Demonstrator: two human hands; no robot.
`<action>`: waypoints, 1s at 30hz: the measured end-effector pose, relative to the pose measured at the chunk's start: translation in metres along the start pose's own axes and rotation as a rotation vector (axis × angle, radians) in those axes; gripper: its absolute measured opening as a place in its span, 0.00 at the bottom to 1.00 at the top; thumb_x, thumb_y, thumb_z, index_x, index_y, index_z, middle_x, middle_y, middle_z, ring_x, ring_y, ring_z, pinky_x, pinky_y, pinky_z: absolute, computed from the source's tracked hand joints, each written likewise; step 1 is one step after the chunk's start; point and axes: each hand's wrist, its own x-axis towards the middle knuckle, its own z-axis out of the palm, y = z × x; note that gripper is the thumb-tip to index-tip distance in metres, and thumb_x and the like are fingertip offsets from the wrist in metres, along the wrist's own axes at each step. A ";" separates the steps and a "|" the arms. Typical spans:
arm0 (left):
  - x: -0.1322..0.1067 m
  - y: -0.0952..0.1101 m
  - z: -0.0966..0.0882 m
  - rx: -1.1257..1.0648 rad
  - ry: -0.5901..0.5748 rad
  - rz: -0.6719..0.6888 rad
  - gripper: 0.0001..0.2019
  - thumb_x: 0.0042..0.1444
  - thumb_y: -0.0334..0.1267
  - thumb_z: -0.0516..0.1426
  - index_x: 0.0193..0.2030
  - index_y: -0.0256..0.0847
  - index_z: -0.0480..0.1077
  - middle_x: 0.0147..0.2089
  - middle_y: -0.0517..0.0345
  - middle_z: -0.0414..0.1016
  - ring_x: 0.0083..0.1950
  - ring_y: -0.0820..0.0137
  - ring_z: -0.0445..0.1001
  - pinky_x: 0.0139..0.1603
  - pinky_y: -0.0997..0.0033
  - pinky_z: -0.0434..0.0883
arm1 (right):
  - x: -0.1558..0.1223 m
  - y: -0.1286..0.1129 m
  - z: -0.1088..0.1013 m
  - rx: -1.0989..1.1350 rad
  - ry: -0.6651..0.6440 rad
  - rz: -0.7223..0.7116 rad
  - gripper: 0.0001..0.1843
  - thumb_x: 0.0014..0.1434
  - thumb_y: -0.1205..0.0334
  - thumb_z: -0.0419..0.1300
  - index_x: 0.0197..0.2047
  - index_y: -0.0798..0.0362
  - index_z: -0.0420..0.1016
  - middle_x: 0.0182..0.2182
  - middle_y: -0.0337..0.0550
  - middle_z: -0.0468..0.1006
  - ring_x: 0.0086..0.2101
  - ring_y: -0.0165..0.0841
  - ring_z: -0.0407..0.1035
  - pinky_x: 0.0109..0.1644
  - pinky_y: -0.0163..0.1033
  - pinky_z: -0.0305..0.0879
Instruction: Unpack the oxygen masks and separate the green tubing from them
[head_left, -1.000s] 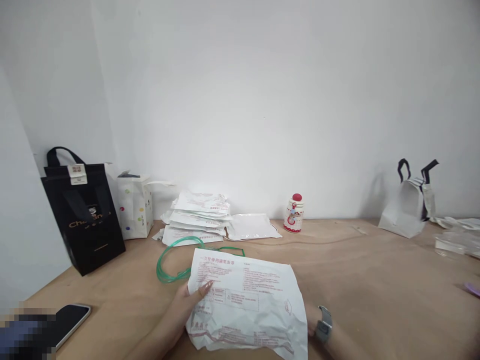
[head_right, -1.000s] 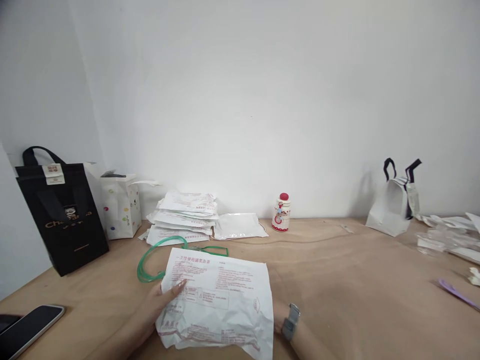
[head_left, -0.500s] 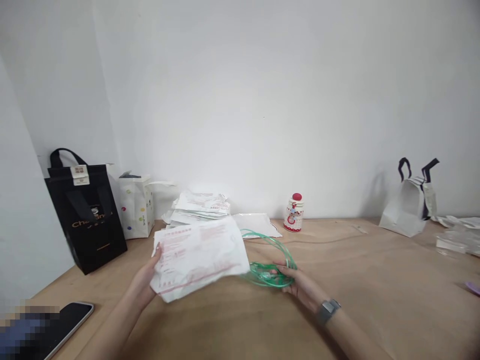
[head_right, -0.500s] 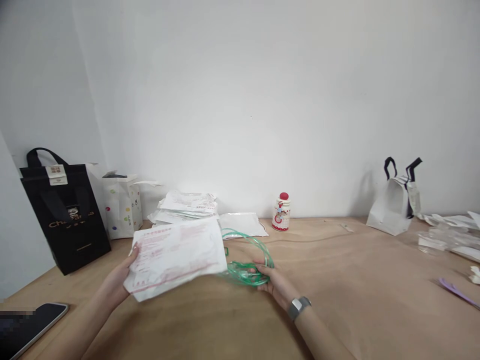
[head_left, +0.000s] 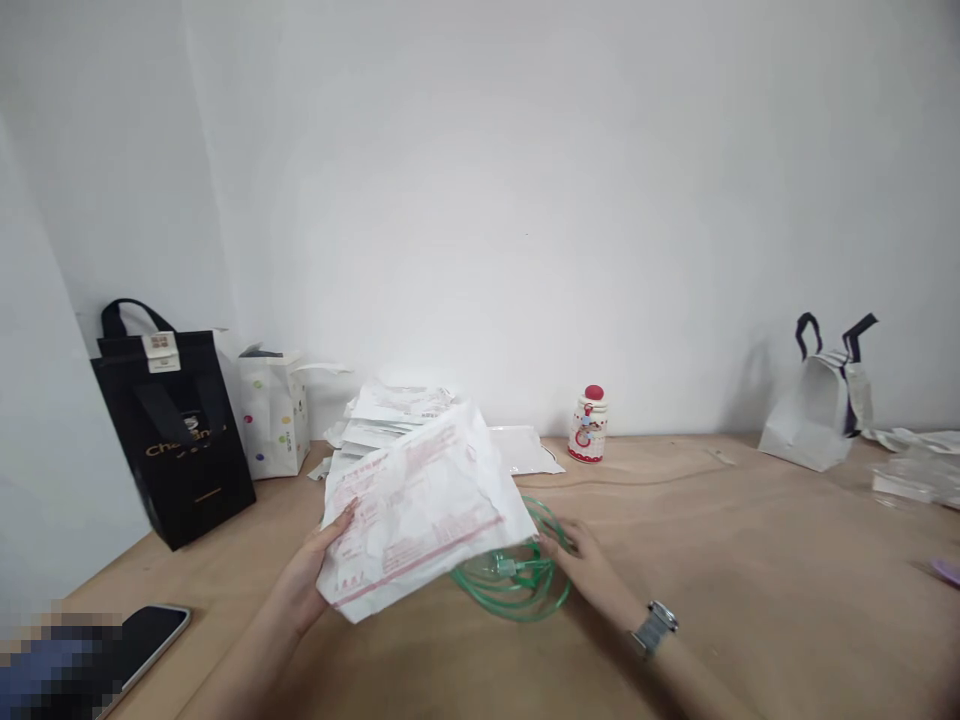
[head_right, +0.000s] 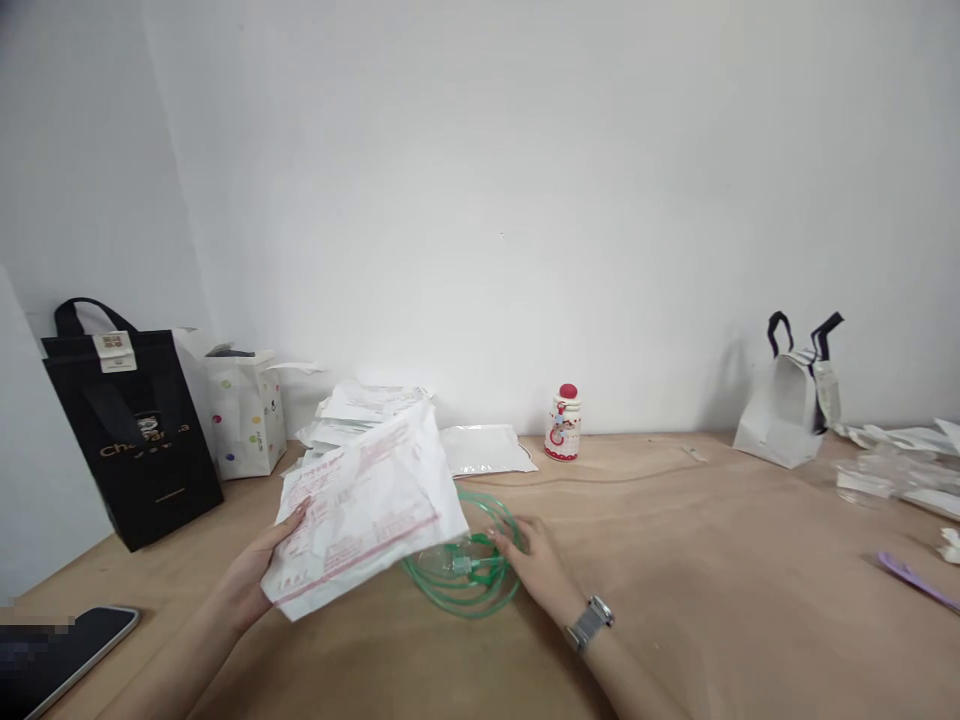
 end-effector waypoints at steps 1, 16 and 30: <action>-0.002 -0.003 0.002 0.035 -0.016 0.013 0.22 0.51 0.31 0.61 0.54 0.33 0.65 0.42 0.45 0.79 0.40 0.57 0.79 0.41 0.61 0.77 | 0.001 -0.001 -0.002 -0.041 0.108 -0.052 0.27 0.41 0.41 0.64 0.40 0.53 0.76 0.47 0.50 0.72 0.54 0.47 0.60 0.60 0.53 0.52; -0.022 -0.034 0.025 0.316 -0.372 -0.095 0.24 0.36 0.37 0.69 0.44 0.34 0.74 0.44 0.42 0.78 0.44 0.51 0.76 0.42 0.59 0.74 | -0.021 -0.038 0.012 0.514 -0.176 0.237 0.24 0.43 0.53 0.68 0.42 0.56 0.74 0.37 0.50 0.81 0.39 0.45 0.74 0.43 0.49 0.71; 0.004 -0.056 0.009 0.353 -0.241 -0.091 0.24 0.42 0.50 0.64 0.41 0.35 0.71 0.36 0.44 0.80 0.38 0.58 0.79 0.38 0.63 0.74 | 0.007 -0.020 -0.014 0.418 0.123 0.222 0.12 0.44 0.59 0.68 0.24 0.56 0.70 0.13 0.39 0.71 0.14 0.28 0.65 0.14 0.31 0.61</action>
